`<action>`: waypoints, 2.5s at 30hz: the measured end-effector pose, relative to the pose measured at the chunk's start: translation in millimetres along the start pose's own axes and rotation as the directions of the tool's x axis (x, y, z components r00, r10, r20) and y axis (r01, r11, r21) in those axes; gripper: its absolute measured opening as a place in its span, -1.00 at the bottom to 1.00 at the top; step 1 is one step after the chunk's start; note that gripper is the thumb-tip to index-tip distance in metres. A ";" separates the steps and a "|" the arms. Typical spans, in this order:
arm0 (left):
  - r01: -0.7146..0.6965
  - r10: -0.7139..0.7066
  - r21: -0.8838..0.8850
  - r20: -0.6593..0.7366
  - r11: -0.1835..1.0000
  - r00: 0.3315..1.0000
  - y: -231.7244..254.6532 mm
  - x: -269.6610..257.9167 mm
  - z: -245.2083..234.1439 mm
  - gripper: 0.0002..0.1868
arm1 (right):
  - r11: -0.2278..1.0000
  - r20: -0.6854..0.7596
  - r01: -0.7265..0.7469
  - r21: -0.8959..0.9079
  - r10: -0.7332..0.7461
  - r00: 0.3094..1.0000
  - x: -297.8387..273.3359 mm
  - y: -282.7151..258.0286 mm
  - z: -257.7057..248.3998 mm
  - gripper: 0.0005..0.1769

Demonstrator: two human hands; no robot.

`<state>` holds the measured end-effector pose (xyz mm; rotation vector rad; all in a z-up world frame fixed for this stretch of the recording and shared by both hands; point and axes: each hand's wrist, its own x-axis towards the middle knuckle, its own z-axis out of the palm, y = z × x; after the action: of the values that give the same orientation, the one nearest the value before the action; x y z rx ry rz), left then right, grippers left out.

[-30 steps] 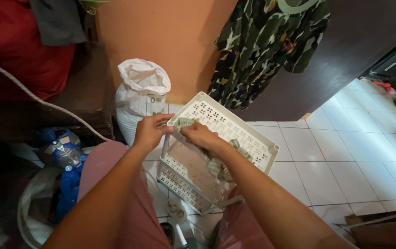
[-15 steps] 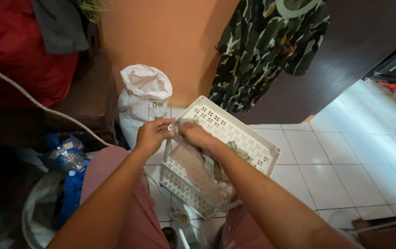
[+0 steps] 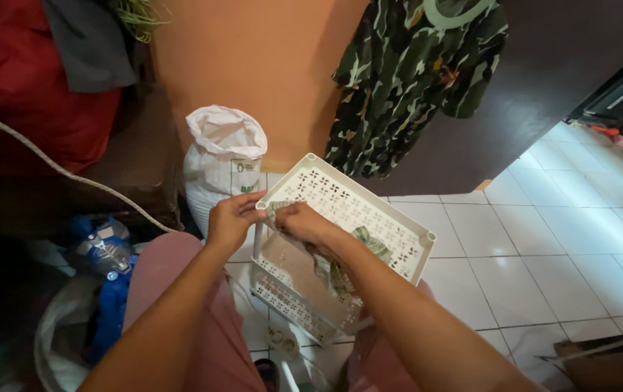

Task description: The person assembles a white plastic three-tier rack by inserting vertical poles into the trays and securing them. They wipe the trays with a cloth during assembly and place a folded cloth on the top shelf at the end.

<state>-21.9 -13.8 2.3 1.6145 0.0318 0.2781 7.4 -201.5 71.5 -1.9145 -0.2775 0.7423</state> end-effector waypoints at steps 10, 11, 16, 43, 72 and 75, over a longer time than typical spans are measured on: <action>-0.001 0.002 -0.016 0.046 1.000 0.999 2.7 4.7 1.6 -0.48 | 1.000 0.028 -0.003 -0.022 0.003 1.000 10.3 4.3 -17.2 -0.82; 0.007 -0.006 -0.017 0.057 1.000 0.998 5.4 4.1 -1.0 -0.48 | 1.000 0.030 -0.012 0.005 0.012 0.999 6.6 2.2 -22.2 -0.82; -0.105 0.151 0.415 -0.078 0.904 0.985 40.6 -13.2 -1.4 -0.52 | 0.744 0.201 -0.160 0.649 0.035 0.979 -44.4 -35.5 -63.1 -0.70; 0.244 -0.451 -0.464 -0.413 0.852 0.791 118.5 -88.9 -99.8 -0.48 | 0.587 -0.118 0.809 0.021 -0.802 0.585 -58.9 -174.9 74.1 -0.32; -0.201 0.105 -0.197 -0.414 0.960 0.904 57.3 -49.4 -105.6 -0.69 | 0.099 0.337 0.675 -0.731 -0.808 0.484 -15.3 -329.7 280.7 -0.75; -0.190 0.088 -0.205 -0.421 0.960 0.903 44.6 -53.3 -99.7 -0.69 | 0.116 0.337 0.661 -0.741 -0.788 0.516 -6.9 -330.5 288.1 -0.63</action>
<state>-99.9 70.7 41.6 1.2937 0.1961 0.7045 -129.7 158.0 281.6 -2.2281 -1.6321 -0.3590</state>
